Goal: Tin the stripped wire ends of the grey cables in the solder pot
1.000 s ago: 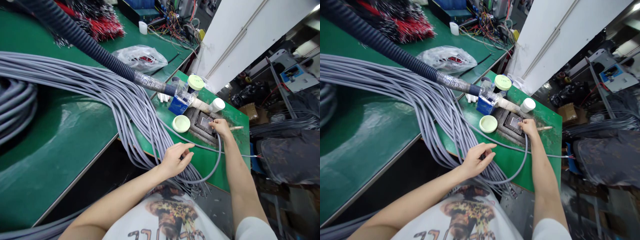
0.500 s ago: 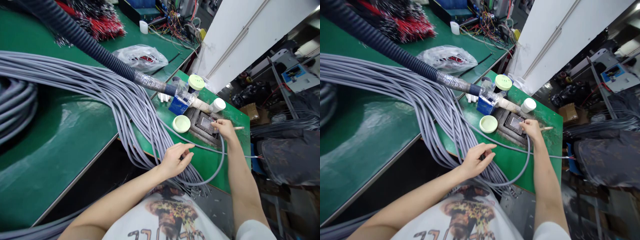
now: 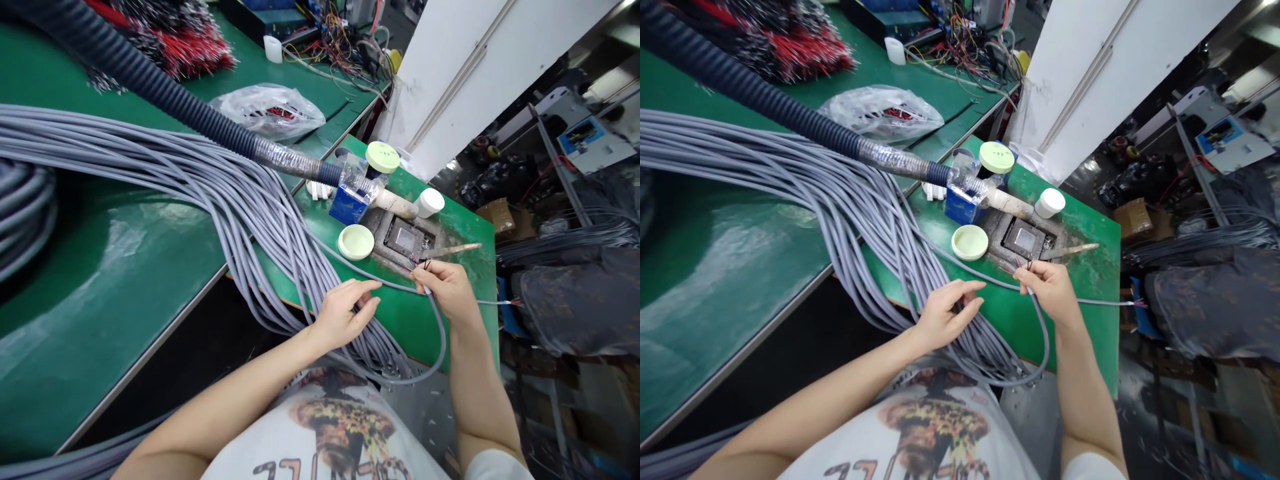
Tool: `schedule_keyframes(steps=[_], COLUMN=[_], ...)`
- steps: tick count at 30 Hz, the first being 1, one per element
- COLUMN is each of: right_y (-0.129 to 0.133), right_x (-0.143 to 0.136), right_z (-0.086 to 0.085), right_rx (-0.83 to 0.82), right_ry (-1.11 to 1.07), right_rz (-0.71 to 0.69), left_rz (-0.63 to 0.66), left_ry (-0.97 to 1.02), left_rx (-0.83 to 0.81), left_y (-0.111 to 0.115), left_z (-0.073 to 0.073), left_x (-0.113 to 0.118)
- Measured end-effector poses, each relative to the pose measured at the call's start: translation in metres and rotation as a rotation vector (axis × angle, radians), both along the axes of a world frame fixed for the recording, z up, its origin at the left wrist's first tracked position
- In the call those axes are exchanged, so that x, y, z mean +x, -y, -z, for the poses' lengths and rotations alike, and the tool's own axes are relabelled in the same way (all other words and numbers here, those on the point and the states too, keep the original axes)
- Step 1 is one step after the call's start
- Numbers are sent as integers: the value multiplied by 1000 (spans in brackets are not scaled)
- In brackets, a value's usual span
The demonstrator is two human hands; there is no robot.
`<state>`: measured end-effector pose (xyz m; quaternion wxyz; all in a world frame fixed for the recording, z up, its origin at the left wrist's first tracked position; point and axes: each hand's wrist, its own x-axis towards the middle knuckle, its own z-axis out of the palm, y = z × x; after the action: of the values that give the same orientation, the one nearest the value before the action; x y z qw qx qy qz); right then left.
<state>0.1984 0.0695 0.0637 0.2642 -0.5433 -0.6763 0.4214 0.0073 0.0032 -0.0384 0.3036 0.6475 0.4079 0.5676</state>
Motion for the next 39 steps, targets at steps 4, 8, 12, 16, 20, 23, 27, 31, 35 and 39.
schedule_keyframes(steps=[4,8,12,16,20,23,27,31,35,39], right_y=[6,12,25,59,102,118,110,98,91,87], right_x=[0,-5,11,68,108,96,58,31,20,15], right_z=[2,2,-4,-5,5,14,23,26,27,29], right_rx=[-23,-31,30,140,102,4,-123,-200,-237,-259], right_ry=[24,27,60,70,-106,-203,-264,-302,-306,-304], right_rz=[-5,-3,68,447,662,648,509,344,273,240], left_rz=[-16,-20,-18,24,98,194,368,453,426,428], left_ry=[-6,-17,-32,-97,-158,-26,259,538,687,767], left_rx=[18,21,14,-4,-68,-200,-532,-760,-809,-831], left_y=[0,1,2,0,-1,1,11,15,12,10], left_z=[1,2,2,1,-5,-14,-28,-34,-33,-29], left_x=[1,2,2,0,5,18,38,46,45,45])
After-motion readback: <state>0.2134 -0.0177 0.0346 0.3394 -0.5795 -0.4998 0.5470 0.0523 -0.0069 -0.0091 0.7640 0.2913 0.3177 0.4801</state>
